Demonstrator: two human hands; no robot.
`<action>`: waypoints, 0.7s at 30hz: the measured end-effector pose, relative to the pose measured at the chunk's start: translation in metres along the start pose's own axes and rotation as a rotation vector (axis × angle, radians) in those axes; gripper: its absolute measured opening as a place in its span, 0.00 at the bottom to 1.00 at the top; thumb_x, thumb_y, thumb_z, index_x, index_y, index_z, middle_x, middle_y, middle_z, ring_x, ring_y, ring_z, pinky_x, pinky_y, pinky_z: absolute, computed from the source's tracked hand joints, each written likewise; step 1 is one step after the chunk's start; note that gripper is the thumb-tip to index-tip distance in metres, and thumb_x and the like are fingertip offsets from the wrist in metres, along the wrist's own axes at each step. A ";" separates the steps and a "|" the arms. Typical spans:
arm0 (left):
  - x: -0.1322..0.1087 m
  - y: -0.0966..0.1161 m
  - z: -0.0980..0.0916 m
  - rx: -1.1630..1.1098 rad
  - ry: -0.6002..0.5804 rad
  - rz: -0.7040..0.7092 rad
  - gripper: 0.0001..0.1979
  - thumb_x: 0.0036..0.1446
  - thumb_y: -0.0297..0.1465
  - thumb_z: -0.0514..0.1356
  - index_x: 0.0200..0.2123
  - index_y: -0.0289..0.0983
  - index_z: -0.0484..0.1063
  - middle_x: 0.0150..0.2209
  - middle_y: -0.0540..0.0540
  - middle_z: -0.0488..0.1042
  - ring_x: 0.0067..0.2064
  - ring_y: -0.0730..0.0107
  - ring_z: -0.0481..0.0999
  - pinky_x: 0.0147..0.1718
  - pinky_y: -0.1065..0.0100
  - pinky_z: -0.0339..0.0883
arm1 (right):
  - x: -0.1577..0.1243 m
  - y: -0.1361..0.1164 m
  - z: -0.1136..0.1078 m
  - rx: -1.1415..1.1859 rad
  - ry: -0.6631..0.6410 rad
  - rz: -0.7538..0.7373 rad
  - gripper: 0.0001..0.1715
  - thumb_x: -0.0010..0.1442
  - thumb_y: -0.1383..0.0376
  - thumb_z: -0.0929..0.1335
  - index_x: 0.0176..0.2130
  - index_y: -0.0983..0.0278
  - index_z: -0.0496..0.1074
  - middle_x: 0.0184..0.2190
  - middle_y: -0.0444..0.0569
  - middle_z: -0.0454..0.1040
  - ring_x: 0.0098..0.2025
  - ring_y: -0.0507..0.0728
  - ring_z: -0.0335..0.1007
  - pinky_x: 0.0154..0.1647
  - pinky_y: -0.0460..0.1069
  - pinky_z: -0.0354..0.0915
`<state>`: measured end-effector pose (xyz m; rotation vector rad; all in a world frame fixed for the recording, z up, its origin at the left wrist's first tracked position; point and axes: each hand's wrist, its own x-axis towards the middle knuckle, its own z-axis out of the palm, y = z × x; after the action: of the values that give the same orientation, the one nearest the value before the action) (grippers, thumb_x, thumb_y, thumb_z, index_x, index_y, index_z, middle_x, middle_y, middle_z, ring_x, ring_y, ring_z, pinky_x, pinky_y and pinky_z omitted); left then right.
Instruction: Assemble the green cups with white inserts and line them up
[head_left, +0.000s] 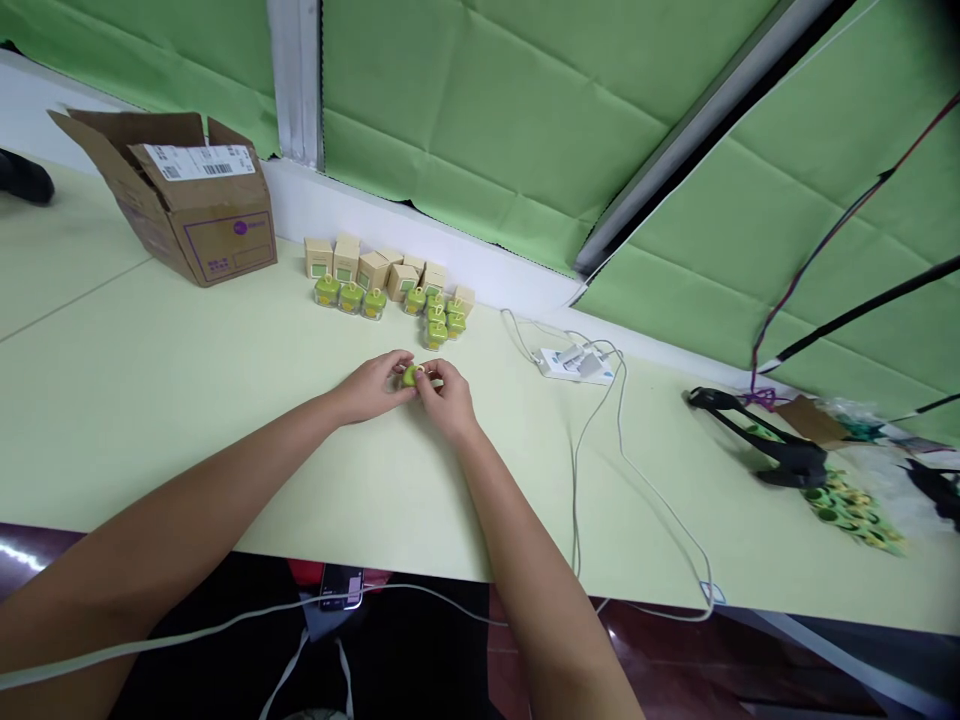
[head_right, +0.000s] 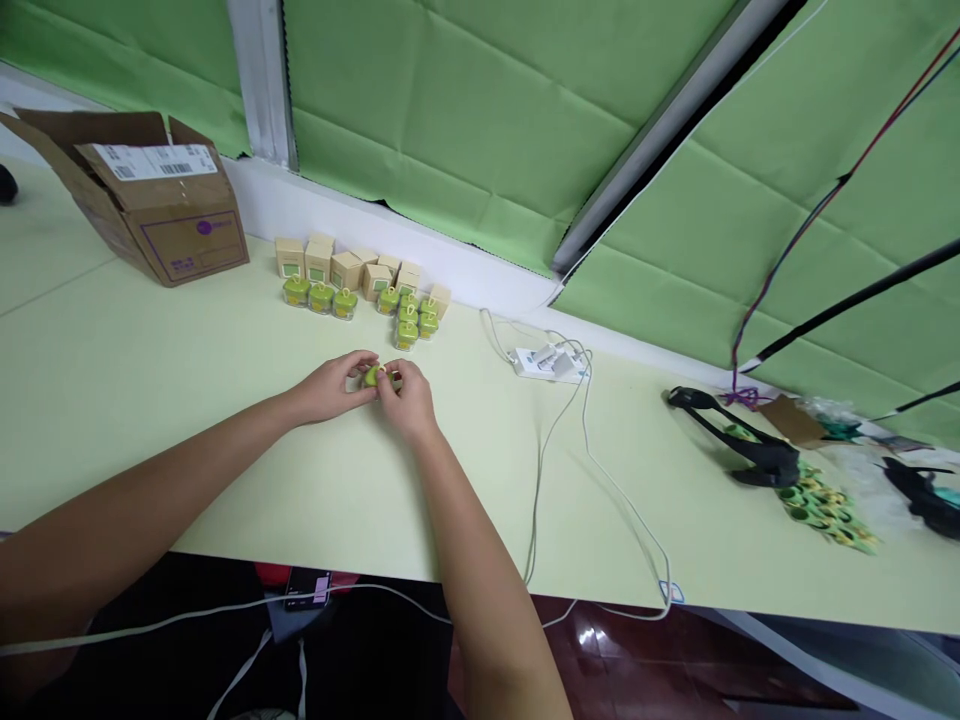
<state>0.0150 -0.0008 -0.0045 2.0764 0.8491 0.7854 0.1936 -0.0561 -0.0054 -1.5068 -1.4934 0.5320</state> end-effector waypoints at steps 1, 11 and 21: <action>0.000 0.002 -0.001 0.013 -0.013 0.002 0.25 0.57 0.44 0.64 0.56 0.41 0.70 0.52 0.43 0.77 0.51 0.57 0.76 0.50 0.59 0.70 | 0.000 -0.001 0.000 -0.001 -0.027 -0.026 0.13 0.64 0.53 0.66 0.39 0.59 0.72 0.40 0.49 0.77 0.41 0.57 0.72 0.37 0.50 0.69; -0.004 0.010 -0.006 0.059 -0.041 0.033 0.20 0.58 0.45 0.63 0.49 0.42 0.75 0.40 0.48 0.76 0.39 0.64 0.73 0.38 0.65 0.66 | -0.001 -0.004 -0.001 -0.022 -0.038 -0.083 0.13 0.64 0.53 0.66 0.39 0.59 0.73 0.39 0.49 0.77 0.41 0.57 0.73 0.36 0.50 0.70; -0.004 0.009 -0.004 -0.029 -0.032 -0.013 0.24 0.55 0.48 0.65 0.49 0.40 0.75 0.40 0.47 0.76 0.40 0.63 0.74 0.39 0.64 0.68 | -0.004 -0.011 0.001 -0.019 0.017 -0.087 0.14 0.67 0.53 0.64 0.39 0.59 0.72 0.38 0.47 0.79 0.39 0.56 0.74 0.39 0.51 0.69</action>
<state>0.0121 -0.0063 0.0039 2.0502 0.8284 0.7511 0.1862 -0.0614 0.0016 -1.4504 -1.5468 0.4538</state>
